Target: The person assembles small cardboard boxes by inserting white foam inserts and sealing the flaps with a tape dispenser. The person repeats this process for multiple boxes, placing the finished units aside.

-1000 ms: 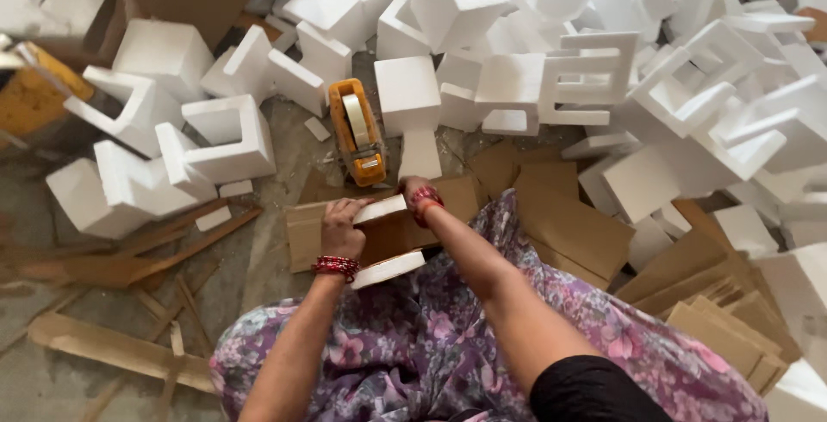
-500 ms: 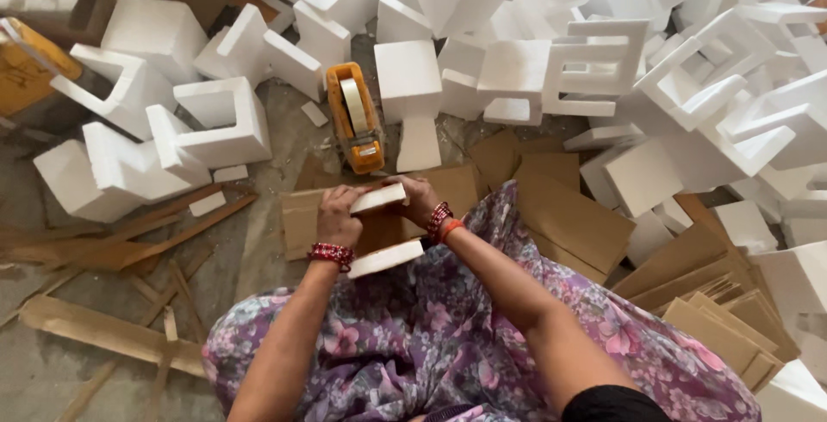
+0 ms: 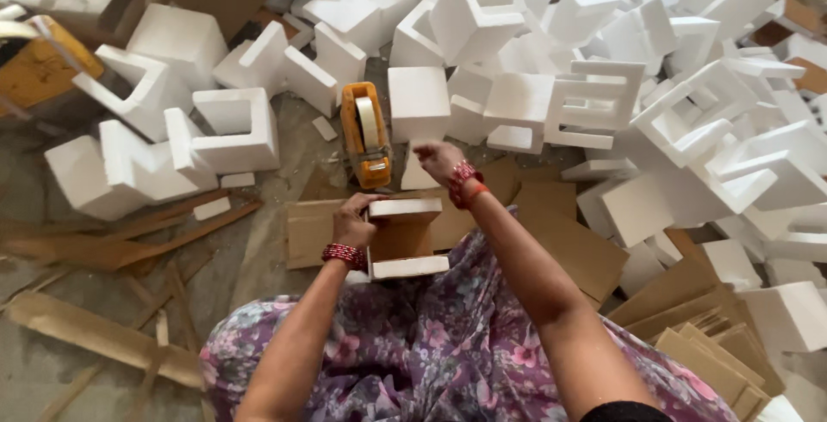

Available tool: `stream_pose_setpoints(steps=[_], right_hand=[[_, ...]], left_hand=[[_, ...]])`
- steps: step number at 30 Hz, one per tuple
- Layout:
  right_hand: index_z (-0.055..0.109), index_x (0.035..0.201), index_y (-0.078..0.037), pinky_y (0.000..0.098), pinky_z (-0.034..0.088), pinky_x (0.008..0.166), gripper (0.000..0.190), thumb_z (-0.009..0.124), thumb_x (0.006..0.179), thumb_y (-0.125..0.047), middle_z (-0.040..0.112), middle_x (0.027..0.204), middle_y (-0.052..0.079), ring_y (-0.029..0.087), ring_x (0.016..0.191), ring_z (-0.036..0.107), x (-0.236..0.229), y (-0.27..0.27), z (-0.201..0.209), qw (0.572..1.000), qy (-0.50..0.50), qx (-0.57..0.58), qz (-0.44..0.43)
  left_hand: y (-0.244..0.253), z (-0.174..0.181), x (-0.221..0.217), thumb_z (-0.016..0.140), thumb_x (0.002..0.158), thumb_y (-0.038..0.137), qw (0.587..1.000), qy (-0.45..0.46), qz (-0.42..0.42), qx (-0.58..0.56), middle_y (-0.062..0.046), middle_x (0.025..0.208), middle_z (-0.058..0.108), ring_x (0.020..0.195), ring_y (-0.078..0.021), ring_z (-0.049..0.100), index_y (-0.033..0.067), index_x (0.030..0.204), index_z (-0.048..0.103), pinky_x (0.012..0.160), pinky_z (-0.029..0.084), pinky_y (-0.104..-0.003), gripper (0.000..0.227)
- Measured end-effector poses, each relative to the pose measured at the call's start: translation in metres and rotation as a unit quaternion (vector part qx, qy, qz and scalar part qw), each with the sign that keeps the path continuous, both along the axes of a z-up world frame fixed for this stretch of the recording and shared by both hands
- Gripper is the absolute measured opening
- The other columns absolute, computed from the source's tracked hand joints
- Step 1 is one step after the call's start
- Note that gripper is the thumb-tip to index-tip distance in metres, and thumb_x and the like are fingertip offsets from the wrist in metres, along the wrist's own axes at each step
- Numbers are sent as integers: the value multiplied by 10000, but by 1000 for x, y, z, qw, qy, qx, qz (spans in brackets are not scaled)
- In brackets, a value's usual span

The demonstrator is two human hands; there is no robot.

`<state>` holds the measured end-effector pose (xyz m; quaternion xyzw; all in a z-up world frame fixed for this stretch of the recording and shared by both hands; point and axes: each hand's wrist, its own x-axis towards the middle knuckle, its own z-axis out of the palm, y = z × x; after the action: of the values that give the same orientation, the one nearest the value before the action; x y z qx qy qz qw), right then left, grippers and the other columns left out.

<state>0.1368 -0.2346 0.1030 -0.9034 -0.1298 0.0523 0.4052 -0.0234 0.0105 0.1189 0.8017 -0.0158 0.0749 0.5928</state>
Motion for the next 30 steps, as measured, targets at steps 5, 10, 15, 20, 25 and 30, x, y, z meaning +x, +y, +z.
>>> stream_pose_setpoints(steps=[5,10,15,20,25,30], right_hand=[[752,1142,-69,355,553,798,423,673,1005,-461,772,1034,109,204,888,701,30,70,-4,973,189,-123,-43],[760,1099,-27,338,575,711,427,700,934,-416,800,951,77,152,802,696,23,98,-18,946,302,68,-95],[788,1053,-12,252,539,662,331,688,997,-323,781,875,16,57,758,665,-36,67,5,980,152,110,-64],[728,995,6,248,516,594,186,682,1002,-174,744,821,53,93,655,621,-138,35,18,926,279,245,-67],[726,1009,-7,252,575,683,180,707,972,-182,746,853,49,102,734,682,-172,38,28,887,365,269,-83],[714,987,-1,274,612,722,188,708,949,-185,755,854,56,125,757,716,-170,35,24,885,396,234,-65]], left_hand=[[-6,-11,13,761,655,-41,996,-51,-50,-51,-57,1095,764,1032,-196,733,117,1116,787,928,576,-296,488],[-4,-16,12,842,647,-4,996,10,-51,-69,-45,1050,747,995,-184,727,109,1103,786,887,572,-300,473],[-5,-8,19,811,657,-18,997,-11,-47,-54,-52,1014,744,976,-191,725,130,1094,785,850,573,-300,462],[-9,3,16,659,667,-95,999,25,-20,-35,-65,1006,761,943,-214,739,154,1031,820,851,585,-298,470],[-8,20,7,573,665,-111,999,35,-10,-37,-70,981,765,917,-208,746,151,1013,826,847,586,-294,503],[-11,23,3,601,675,-94,999,51,2,-18,-69,947,759,862,-201,744,153,1028,820,789,571,-284,483]])
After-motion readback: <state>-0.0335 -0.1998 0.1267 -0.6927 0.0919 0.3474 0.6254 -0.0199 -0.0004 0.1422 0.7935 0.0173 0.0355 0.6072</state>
